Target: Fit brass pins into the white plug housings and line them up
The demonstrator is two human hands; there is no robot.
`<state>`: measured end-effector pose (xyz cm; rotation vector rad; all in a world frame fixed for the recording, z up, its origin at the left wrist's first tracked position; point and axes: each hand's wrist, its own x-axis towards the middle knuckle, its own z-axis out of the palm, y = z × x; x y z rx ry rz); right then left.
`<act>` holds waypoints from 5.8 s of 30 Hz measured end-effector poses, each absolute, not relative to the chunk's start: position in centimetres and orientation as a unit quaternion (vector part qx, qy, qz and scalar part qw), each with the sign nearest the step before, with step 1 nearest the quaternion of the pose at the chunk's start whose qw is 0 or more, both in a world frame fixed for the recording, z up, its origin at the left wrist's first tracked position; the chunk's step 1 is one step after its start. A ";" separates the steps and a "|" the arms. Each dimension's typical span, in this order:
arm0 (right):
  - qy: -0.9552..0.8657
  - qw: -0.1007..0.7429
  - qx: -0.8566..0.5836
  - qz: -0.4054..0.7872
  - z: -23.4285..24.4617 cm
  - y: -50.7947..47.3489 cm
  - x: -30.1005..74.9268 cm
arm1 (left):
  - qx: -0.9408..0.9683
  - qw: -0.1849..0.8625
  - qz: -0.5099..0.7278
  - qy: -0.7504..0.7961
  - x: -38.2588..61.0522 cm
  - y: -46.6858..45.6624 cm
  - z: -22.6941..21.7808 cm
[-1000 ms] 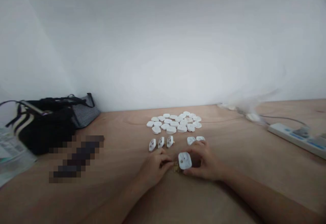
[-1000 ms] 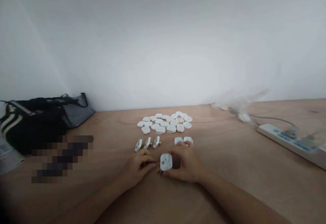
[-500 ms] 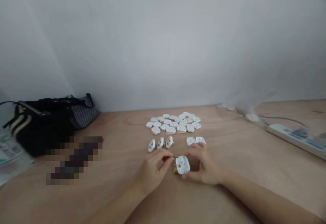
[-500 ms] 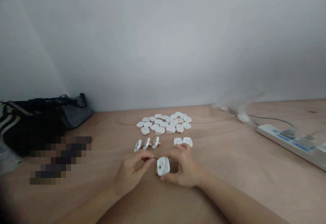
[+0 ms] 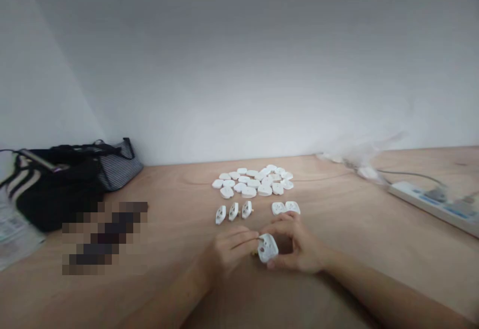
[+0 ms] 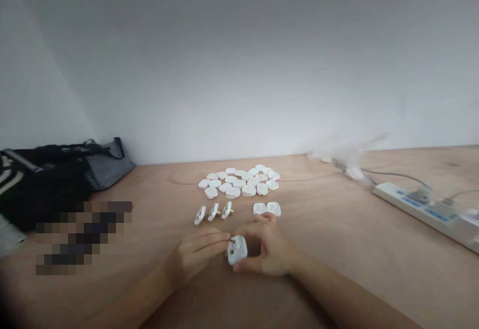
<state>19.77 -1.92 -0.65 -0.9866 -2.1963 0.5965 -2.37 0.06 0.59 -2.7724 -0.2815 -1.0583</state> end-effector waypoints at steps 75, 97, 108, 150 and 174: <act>-0.766 0.433 -0.385 0.277 -1.0 -1.8 19.4 | -0.868 -0.188 -0.296 -0.352 -1.2 -0.7 -0.7; -0.880 0.364 -0.297 0.073 -1.1 -2.0 19.5 | -0.862 -0.190 -0.313 -0.349 -1.3 -0.7 -0.9; -0.819 0.376 -0.379 0.212 -1.1 -1.7 20.8 | -0.849 -0.221 -0.325 -0.353 -1.3 -0.7 -0.5; -0.812 0.189 -0.552 0.005 -1.8 3.5 23.1 | -0.866 -0.261 -0.250 -0.346 -2.0 0.4 -1.3; -0.805 0.363 -0.448 0.138 -1.3 -1.6 19.4 | -0.789 -0.273 -0.404 -0.375 -1.0 -0.8 -1.0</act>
